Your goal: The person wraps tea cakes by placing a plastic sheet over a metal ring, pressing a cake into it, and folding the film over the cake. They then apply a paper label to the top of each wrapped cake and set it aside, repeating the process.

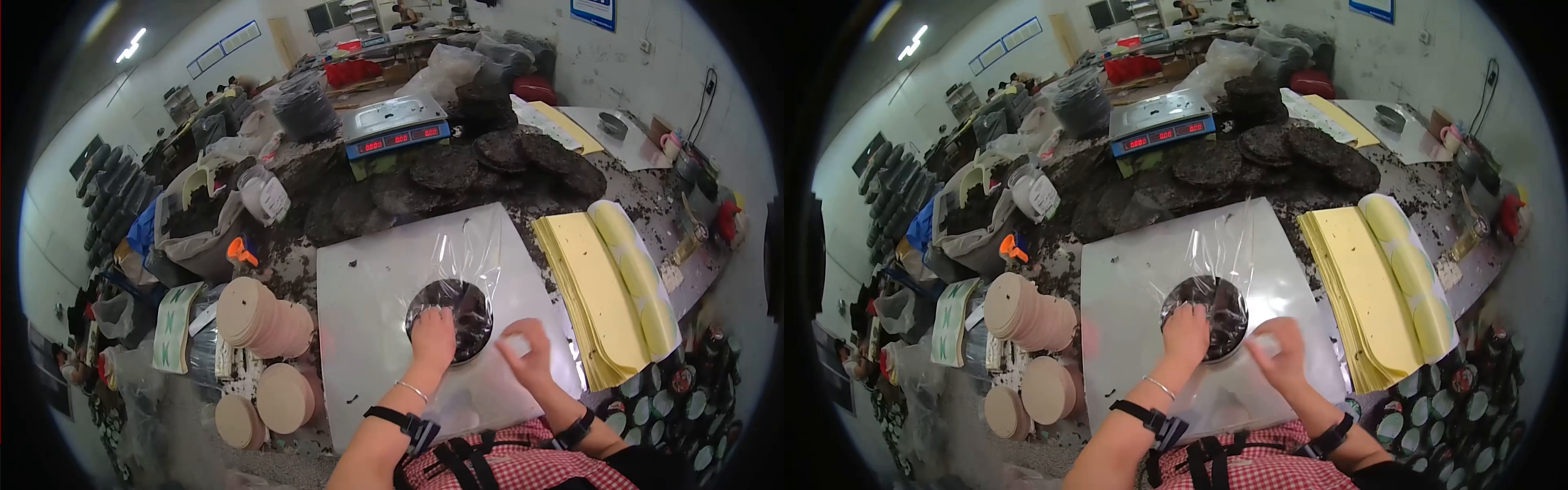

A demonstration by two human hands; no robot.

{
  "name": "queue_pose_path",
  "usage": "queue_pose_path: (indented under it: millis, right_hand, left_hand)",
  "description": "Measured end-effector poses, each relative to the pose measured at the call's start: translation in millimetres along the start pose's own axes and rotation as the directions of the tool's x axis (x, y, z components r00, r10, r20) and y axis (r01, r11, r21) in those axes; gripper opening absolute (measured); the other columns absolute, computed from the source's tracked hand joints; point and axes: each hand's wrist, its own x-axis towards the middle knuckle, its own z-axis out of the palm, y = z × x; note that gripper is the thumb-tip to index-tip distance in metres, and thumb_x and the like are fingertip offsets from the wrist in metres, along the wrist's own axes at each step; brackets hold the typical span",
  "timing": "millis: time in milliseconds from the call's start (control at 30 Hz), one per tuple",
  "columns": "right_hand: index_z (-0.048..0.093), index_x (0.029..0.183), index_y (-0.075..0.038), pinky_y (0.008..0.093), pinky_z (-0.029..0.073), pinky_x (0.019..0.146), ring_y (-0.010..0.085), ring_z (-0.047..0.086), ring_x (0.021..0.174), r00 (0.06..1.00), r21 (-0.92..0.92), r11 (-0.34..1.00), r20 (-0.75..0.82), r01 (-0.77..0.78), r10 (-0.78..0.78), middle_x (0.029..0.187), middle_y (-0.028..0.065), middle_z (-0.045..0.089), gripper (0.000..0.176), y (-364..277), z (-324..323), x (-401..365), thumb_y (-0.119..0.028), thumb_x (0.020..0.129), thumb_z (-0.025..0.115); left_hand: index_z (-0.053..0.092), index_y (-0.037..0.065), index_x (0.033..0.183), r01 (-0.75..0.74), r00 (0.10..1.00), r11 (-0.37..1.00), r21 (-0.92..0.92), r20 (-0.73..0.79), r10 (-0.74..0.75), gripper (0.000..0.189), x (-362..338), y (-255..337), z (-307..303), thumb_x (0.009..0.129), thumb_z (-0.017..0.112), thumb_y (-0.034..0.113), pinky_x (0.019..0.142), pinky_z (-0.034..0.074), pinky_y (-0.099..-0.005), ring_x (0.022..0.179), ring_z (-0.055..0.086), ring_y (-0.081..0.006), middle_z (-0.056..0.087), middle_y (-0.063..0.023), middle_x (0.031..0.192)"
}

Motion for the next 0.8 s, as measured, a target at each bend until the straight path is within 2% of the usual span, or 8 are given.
queue_pose_path:
  millis: [133,267,400,467,500,567,733,800]
  right_hand:
    - [0.056,0.137,-0.011,0.0478,0.042,0.108,0.0385,0.054,0.122,0.752,0.426,0.695,-0.048,-0.58,0.657,0.132,0.0217,0.059,0.071,27,32,47,-0.025,0.074,0.085]
    - [0.054,0.138,-0.011,0.0512,0.039,0.112,0.0422,0.047,0.13,0.846,-0.025,0.869,0.219,-0.494,0.487,0.138,0.0208,0.055,0.066,49,49,78,-0.008,0.073,0.066]
    - [0.058,0.134,-0.012,0.0497,0.044,0.109,0.0396,0.049,0.133,0.987,-0.009,0.989,0.064,-0.149,0.149,0.14,0.0181,0.056,0.059,32,54,86,-0.003,0.076,0.062]
    - [0.055,0.14,-0.01,0.0434,0.049,0.104,0.0379,0.059,0.124,0.961,0.508,0.819,0.209,-0.266,0.183,0.134,0.0178,0.062,0.057,-16,40,92,-0.004,0.084,0.065]
    - [0.055,0.14,-0.009,0.0416,0.052,0.101,0.0381,0.061,0.12,0.95,0.368,0.906,0.298,-0.208,0.097,0.133,0.019,0.063,0.054,-17,48,81,-0.005,0.087,0.065]
    - [0.053,0.14,-0.001,0.0399,0.052,0.102,0.0387,0.062,0.122,0.89,0.122,0.965,0.428,-0.231,0.159,0.133,0.0235,0.062,0.049,-11,64,68,-0.009,0.093,0.063]
    - [0.051,0.139,0.005,0.0425,0.044,0.112,0.0376,0.055,0.132,0.893,-0.231,0.973,0.442,0.022,0.084,0.14,0.0246,0.057,0.05,-8,82,60,-0.016,0.095,0.059]
    - [0.05,0.141,0.003,0.0427,0.042,0.114,0.0363,0.051,0.135,0.846,-0.271,0.958,0.529,0.092,0.069,0.144,0.0234,0.054,0.051,-9,79,66,-0.016,0.094,0.059]
  left_hand:
    - [0.056,0.005,0.104,-0.267,0.942,0.961,-0.067,-0.228,0.246,0.025,15,-1,7,0.081,0.066,0.007,0.086,0.052,-0.0441,0.102,0.059,-0.0352,0.058,-0.0151,0.106]
    - [0.069,0.004,0.095,0.433,0.895,0.732,-0.527,0.345,-0.282,0.033,45,-30,-6,0.088,0.069,0.036,0.08,0.056,-0.047,0.083,0.068,-0.0423,0.071,-0.0176,0.088]
    - [0.073,0.008,0.094,0.275,0.959,0.961,0.021,0.069,-0.276,0.036,41,-3,32,0.087,0.07,0.043,0.075,0.057,-0.044,0.084,0.074,-0.0299,0.075,-0.0124,0.087]
    - [0.071,0.007,0.094,0.019,0.968,0.997,-0.074,-0.247,-0.037,0.032,35,-8,28,0.087,0.068,0.039,0.079,0.056,-0.0427,0.089,0.071,-0.0316,0.073,-0.0119,0.09]
    - [0.066,0.009,0.107,0.192,0.966,0.937,-0.291,0.226,-0.128,0.028,28,-10,29,0.093,0.06,0.031,0.094,0.05,-0.036,0.11,0.063,-0.0293,0.067,-0.0132,0.115]
    - [0.065,0.004,0.11,0.177,0.926,0.97,-0.167,0.362,-0.107,0.028,6,-6,1,0.092,0.062,0.025,0.094,0.049,-0.0434,0.11,0.062,-0.0331,0.067,-0.0172,0.111]
    - [0.051,-0.005,0.141,-0.039,0.989,0.879,-0.476,-0.144,-0.034,0.064,-62,-42,-63,0.082,0.074,0.006,0.107,0.046,-0.0446,0.129,0.053,-0.042,0.055,-0.0236,0.136]
    - [0.054,-0.004,0.138,0.077,0.845,0.387,-0.919,-0.146,-0.514,0.061,-28,-52,-40,0.08,0.074,0.005,0.109,0.045,-0.0443,0.127,0.054,-0.0384,0.056,-0.0216,0.133]
